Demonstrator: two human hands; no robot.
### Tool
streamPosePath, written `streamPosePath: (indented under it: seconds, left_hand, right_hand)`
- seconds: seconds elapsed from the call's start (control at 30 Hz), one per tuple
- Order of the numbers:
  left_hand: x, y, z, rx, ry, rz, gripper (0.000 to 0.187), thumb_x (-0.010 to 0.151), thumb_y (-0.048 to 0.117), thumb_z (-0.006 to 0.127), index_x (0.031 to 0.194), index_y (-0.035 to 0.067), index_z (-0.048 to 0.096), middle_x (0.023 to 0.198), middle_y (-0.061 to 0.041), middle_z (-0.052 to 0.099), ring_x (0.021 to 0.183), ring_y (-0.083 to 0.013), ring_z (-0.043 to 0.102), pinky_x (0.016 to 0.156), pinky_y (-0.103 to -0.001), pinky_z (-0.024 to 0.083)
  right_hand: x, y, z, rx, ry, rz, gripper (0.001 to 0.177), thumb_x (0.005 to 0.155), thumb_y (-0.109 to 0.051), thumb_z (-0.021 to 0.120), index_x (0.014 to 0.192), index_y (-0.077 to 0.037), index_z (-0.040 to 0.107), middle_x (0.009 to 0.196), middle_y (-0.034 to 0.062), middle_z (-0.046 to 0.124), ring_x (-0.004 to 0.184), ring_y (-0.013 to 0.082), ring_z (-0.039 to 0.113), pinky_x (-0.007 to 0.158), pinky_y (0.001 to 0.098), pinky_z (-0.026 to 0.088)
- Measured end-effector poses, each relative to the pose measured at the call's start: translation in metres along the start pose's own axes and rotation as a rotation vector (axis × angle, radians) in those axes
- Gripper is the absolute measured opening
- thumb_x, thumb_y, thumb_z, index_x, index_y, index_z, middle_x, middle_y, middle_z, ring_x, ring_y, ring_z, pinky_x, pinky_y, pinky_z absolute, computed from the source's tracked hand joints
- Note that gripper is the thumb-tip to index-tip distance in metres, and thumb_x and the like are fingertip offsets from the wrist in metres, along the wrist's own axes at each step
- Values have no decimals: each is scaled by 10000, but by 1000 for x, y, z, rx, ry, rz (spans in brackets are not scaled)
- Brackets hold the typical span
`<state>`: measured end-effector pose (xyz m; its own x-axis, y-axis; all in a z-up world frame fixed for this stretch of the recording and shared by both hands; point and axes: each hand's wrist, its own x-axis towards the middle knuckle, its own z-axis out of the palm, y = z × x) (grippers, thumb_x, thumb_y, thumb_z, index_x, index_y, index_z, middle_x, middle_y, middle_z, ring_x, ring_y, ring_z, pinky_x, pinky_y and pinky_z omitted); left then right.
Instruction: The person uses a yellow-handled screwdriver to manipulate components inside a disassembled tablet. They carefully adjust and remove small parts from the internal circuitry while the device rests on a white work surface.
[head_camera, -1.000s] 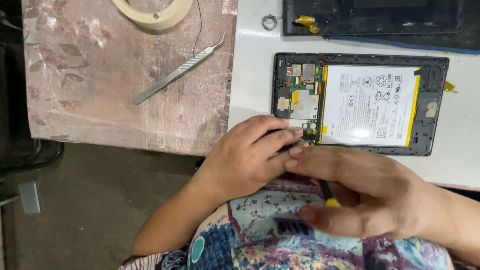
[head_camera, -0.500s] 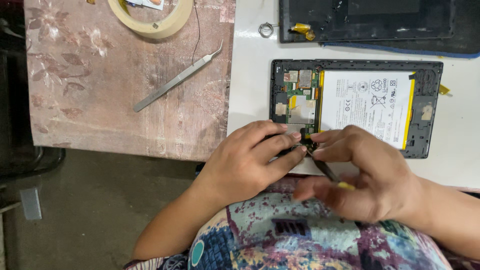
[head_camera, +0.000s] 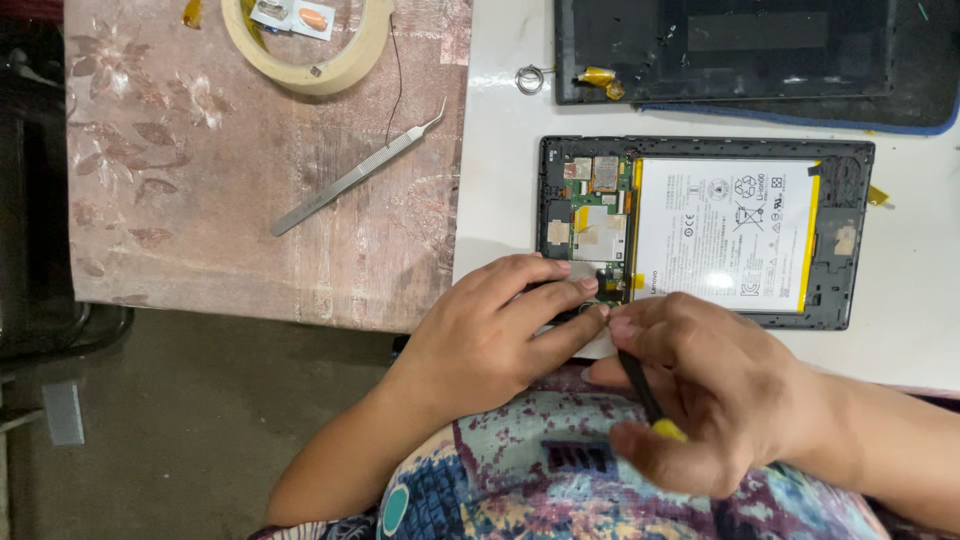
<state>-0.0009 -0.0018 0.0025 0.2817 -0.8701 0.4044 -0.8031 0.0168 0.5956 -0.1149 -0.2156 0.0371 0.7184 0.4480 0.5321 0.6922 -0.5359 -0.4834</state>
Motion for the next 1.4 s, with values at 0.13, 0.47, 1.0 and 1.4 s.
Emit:
streamPosePath:
  seconds: [0.13,0.47,1.0,1.4]
  left_hand:
    - [1,1,-1,60,-20,5,271,893,178,687,1148,128,762,1177,-35,685,1206,-265,629,976,-405,572]
    - [6,5,-3,53,16,-17,188,930,161,719,1112,133,760,1163,-16,701,1178,-228,643,971,-369,583]
    - [22,5,-4,13,-5,-25,246,834,144,828,1062,81,761,1097,-42,723,1058,-264,673,907,-369,582]
    - [24,7,-1,40,-8,-59,258,774,147,850,1015,90,776,1076,-27,739,1034,-257,674,893,-359,574]
  right_hand:
    - [-6,-3,-10,75,-19,206,320,787,-113,807,1008,-124,575,1031,225,606,908,444,714,787,570,635]
    - [-51,0,-47,193,-169,779,621,746,-256,813,1311,-57,652,1094,49,774,778,196,755,713,265,597]
    - [-98,127,-117,-88,492,775,123,1055,-31,628,1159,33,639,1087,110,733,934,197,711,845,298,584]
    - [-75,151,-101,230,622,762,234,1144,68,645,1303,63,474,1197,188,696,978,218,730,924,318,635]
